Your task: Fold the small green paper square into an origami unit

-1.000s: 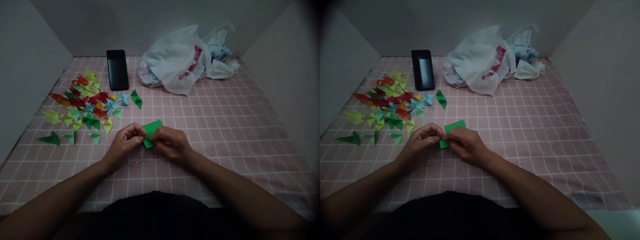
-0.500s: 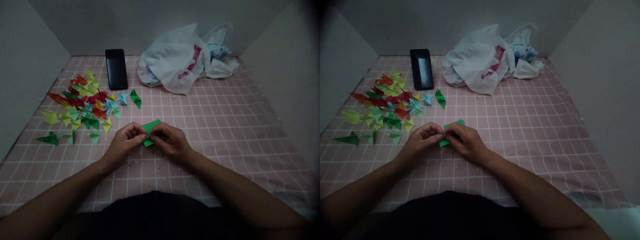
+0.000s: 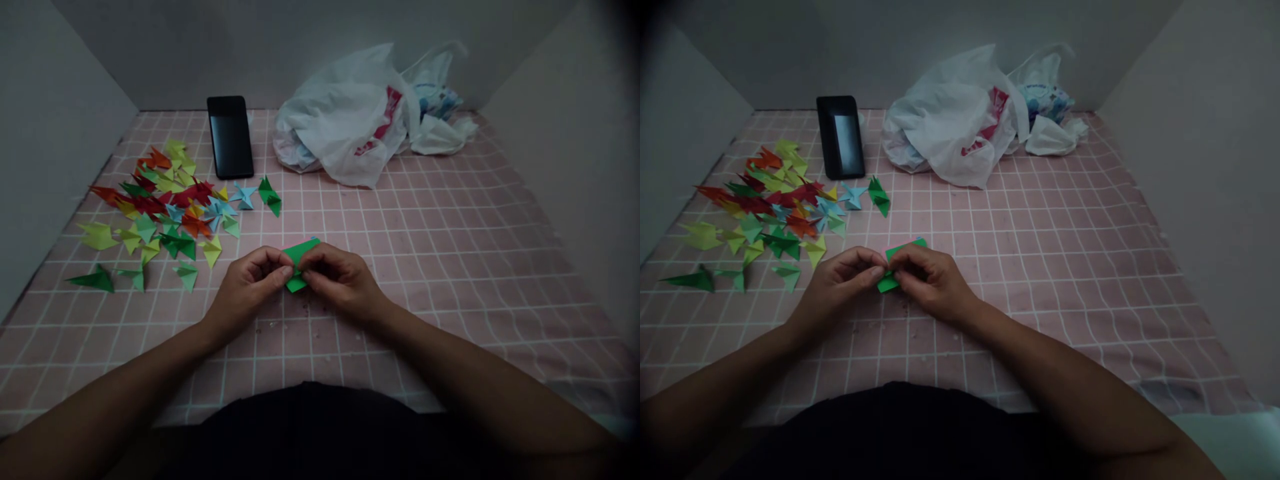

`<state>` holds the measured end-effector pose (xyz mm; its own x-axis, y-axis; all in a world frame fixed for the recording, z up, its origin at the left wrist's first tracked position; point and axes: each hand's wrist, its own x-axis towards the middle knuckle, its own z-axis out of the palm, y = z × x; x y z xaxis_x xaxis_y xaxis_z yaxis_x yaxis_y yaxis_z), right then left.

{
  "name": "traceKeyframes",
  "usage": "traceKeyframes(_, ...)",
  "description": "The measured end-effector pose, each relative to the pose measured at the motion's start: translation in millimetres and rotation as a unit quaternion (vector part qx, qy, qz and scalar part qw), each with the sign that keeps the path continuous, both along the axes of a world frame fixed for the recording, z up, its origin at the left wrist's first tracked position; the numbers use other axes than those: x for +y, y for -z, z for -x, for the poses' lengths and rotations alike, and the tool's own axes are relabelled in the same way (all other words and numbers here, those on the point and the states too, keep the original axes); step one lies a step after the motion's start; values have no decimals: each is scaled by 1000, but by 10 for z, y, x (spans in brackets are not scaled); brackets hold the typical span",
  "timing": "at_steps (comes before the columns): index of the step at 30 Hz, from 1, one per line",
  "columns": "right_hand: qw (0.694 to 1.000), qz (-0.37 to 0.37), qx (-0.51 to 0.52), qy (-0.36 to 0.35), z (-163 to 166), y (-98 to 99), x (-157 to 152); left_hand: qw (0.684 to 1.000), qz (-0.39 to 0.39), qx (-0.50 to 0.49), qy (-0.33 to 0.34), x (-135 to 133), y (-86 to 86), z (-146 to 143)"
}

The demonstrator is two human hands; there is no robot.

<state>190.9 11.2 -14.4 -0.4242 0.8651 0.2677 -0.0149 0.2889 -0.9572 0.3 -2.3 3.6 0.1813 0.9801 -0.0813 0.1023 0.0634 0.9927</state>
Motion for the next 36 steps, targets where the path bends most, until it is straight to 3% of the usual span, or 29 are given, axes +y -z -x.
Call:
traceKeyframes(8, 998, 60, -19, 1, 2, -5, -24, 999, 36, -24, 28, -7, 20, -17)
traceKeyframes(18, 999, 18, -36, 4, 13, -20, -53, 993, 99, -61, 25, 3, 9, -8)
traceKeyframes(30, 1000, 6, 4, 0, 14, -41, -38, 992, 85, -94, -12, -15, 68, 14)
traceKeyframes(36, 999, 15, 37, 0, 11, -15, -37, 998, 44, -53, 3, -24, 27, 26)
